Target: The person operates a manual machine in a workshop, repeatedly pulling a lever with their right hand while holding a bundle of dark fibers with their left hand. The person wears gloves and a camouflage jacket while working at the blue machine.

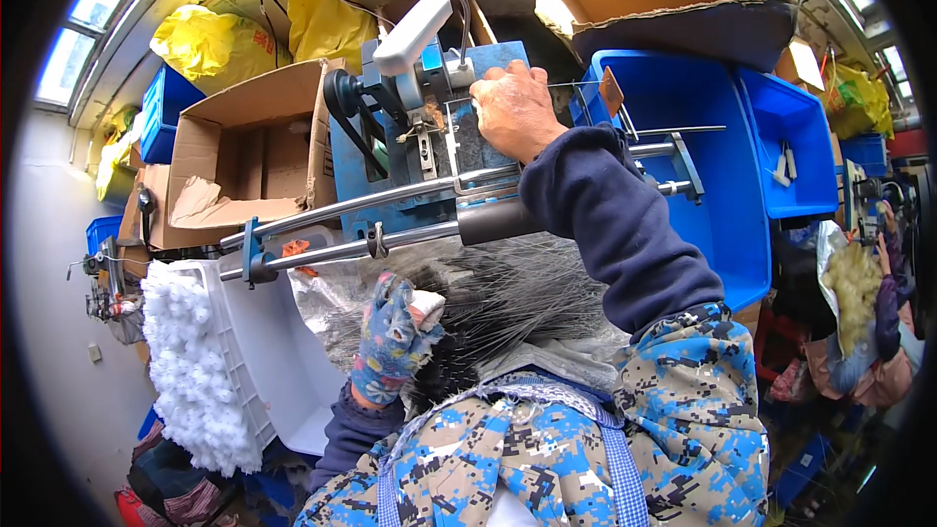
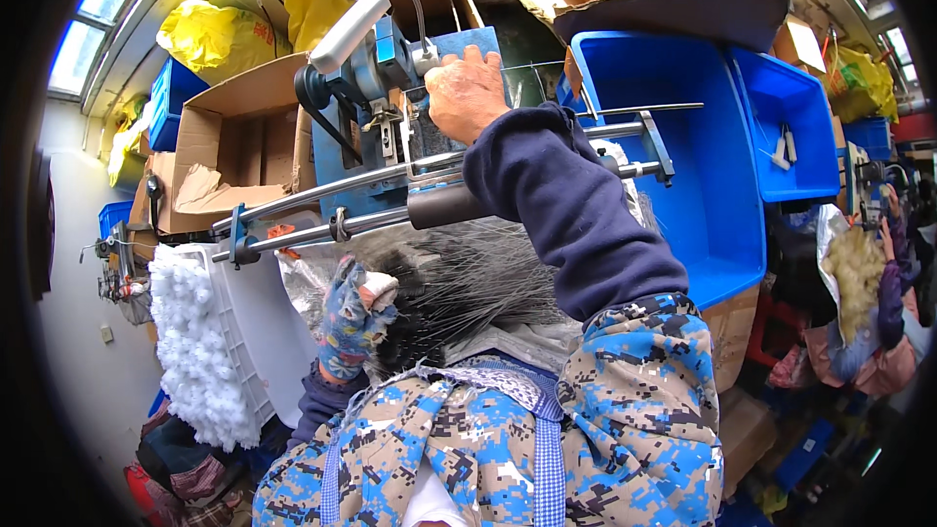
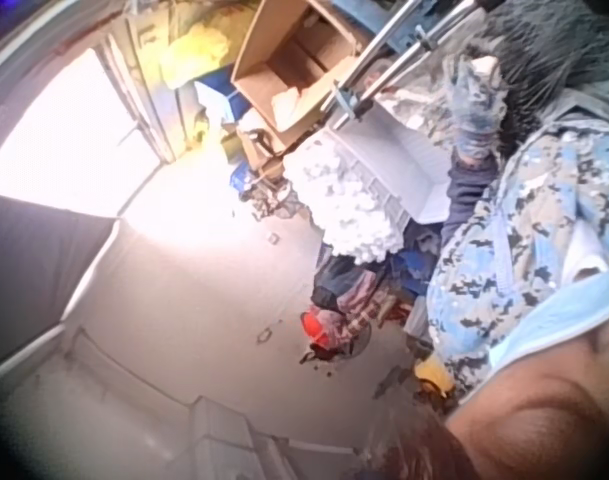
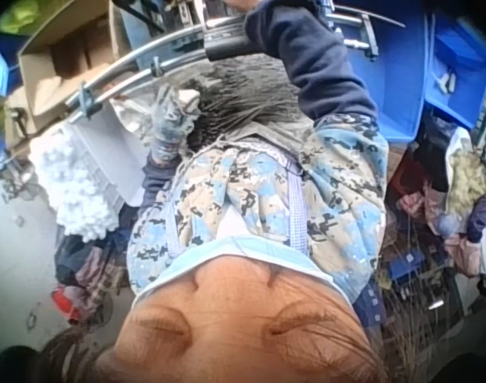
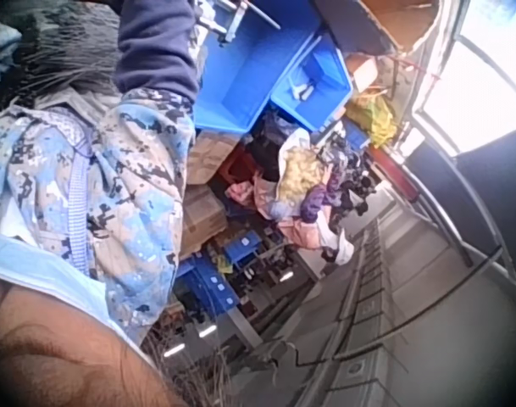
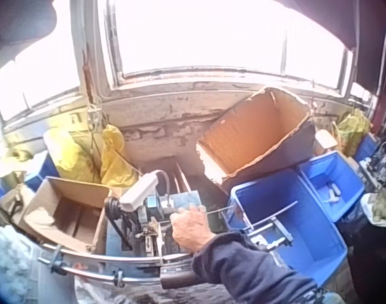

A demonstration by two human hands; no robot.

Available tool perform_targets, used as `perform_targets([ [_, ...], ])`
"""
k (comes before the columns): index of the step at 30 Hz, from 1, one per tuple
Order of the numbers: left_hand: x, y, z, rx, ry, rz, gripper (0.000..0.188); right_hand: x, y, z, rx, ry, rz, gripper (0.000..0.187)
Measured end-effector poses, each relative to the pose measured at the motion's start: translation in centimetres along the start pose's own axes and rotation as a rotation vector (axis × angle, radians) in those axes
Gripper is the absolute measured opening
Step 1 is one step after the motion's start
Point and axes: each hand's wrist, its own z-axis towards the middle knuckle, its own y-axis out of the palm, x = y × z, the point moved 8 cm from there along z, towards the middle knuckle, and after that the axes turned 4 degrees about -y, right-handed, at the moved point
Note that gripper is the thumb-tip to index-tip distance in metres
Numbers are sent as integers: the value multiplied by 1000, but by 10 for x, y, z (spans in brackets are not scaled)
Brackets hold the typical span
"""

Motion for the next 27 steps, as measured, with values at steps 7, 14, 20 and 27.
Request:
perform_targets([
  [7, -19, -1, -11, 28, -198, -24, 26, -2, -21, -46, 165, -36, 7, 48],
  [14, 5, 3, 2, 88, -117, -76, 40, 0, -16, -50, -13, 56, 62, 48],
  [20, 2, 2, -5, 1, -136, 11, 33, -34, -8, -38, 36, 11, 140, 60],
  [27, 10, -7, 4, -21, -140, -6, 37, -75, 7, -21, 51, -69, 112, 62],
])
